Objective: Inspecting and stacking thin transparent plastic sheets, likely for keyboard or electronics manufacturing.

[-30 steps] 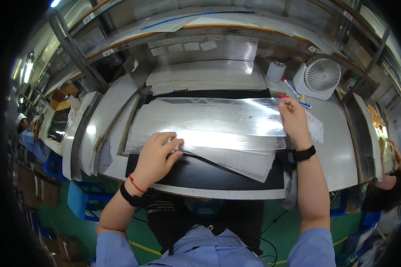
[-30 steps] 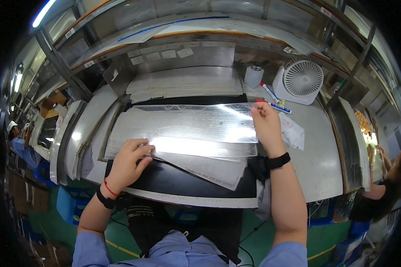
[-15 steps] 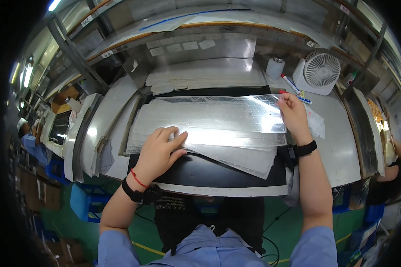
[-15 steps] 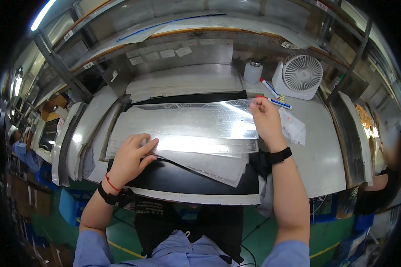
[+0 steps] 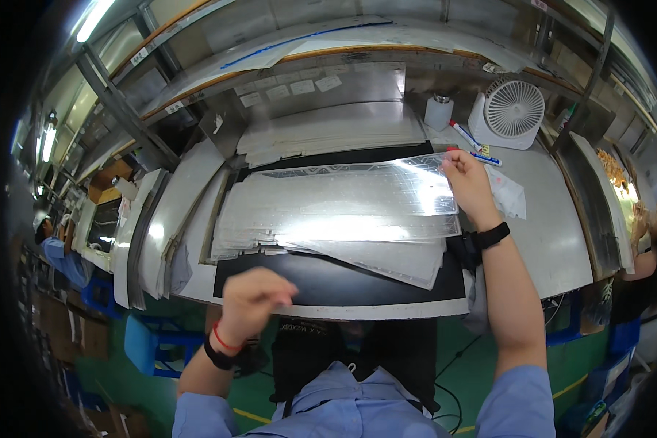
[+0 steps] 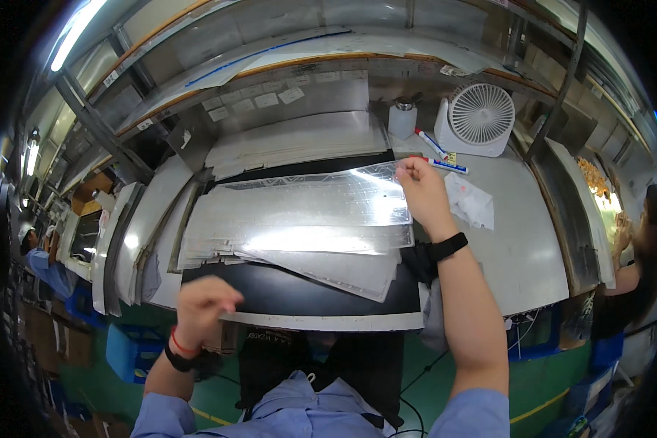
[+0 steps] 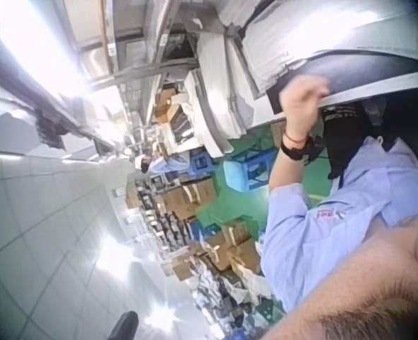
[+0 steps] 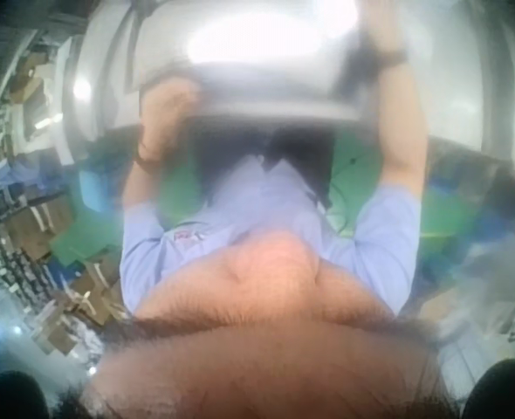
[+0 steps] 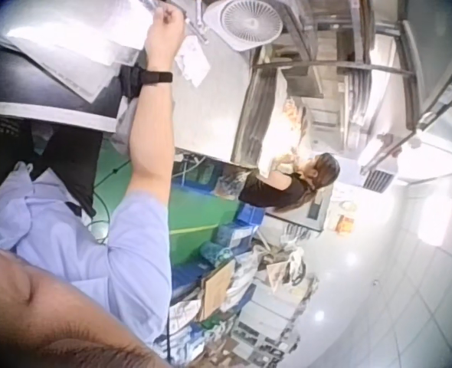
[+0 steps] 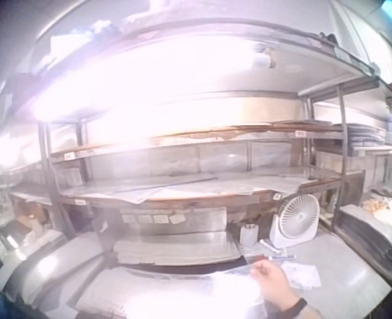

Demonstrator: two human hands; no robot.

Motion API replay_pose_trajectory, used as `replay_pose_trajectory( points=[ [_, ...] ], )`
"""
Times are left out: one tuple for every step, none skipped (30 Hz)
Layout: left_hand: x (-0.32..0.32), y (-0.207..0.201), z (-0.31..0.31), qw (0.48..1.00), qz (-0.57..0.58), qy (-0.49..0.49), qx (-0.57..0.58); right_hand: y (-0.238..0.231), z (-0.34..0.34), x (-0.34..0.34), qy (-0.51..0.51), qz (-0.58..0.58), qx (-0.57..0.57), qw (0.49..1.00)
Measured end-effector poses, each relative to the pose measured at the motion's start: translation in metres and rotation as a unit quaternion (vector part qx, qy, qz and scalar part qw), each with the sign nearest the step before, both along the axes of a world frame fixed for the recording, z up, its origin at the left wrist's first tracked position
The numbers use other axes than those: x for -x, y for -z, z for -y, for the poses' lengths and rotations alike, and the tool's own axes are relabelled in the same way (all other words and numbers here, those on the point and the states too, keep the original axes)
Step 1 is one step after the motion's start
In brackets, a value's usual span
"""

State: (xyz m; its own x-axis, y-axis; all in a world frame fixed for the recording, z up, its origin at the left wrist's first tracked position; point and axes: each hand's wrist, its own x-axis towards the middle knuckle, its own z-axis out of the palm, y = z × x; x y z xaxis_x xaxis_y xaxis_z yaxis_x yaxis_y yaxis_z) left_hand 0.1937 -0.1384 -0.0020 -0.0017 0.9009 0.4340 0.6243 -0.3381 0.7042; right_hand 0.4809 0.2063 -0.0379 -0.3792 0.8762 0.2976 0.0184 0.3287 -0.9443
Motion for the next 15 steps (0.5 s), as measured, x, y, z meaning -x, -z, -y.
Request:
replay_pose_trajectory(
  points=[
    [-0.012,-0.003,0.007,0.997,0.009,0.074,0.008,0.001,-0.001,0.0,-0.003,-0.003,0.004,1.0],
    [-0.026,-0.005,0.013,0.992,0.0,0.122,0.036,0.001,-0.001,0.001,-0.007,-0.007,0.007,1.0],
    [-0.039,-0.004,0.019,0.984,-0.009,0.169,0.063,0.004,-0.002,0.001,-0.014,-0.012,0.027,0.999],
    [-0.05,-0.001,0.023,0.971,-0.033,0.214,0.099,0.006,-0.003,0.002,-0.021,-0.017,0.046,0.999],
    [-0.057,0.005,0.028,0.955,-0.056,0.259,0.135,0.007,-0.004,0.003,-0.027,-0.022,0.065,0.997],
    [-0.059,0.013,0.032,0.941,-0.119,0.272,0.161,0.007,-0.004,0.004,-0.036,-0.038,0.068,0.996],
    [-0.061,0.016,0.034,0.943,-0.103,0.274,0.158,0.008,-0.005,0.005,-0.046,-0.054,0.071,0.995],
    [-0.067,0.017,0.033,0.945,-0.086,0.276,0.155,0.007,-0.002,0.007,-0.055,-0.069,0.075,0.993],
    [-0.073,0.015,0.031,0.946,-0.069,0.279,0.153,0.005,0.0,0.008,-0.062,-0.073,0.075,0.993],
    [-0.078,0.011,0.032,0.954,-0.062,0.243,0.162,0.004,0.003,0.009,-0.069,-0.077,0.074,0.992],
    [-0.077,0.011,0.03,0.949,-0.084,0.258,0.16,-0.001,0.005,0.008,-0.075,-0.08,0.071,0.991],
    [-0.071,0.011,0.03,0.943,-0.107,0.273,0.157,-0.002,0.006,0.01,-0.073,-0.078,0.07,0.992],
    [-0.066,0.011,0.03,0.936,-0.13,0.288,0.154,0.001,0.007,0.013,-0.072,-0.076,0.069,0.992],
    [-0.064,0.006,0.027,0.944,-0.118,0.272,0.142,-0.001,0.004,0.012,-0.068,-0.071,0.063,0.993],
    [-0.061,0.002,0.027,0.95,-0.099,0.261,0.141,-0.003,0.002,0.012,-0.078,-0.08,0.104,0.988]
  ],
)
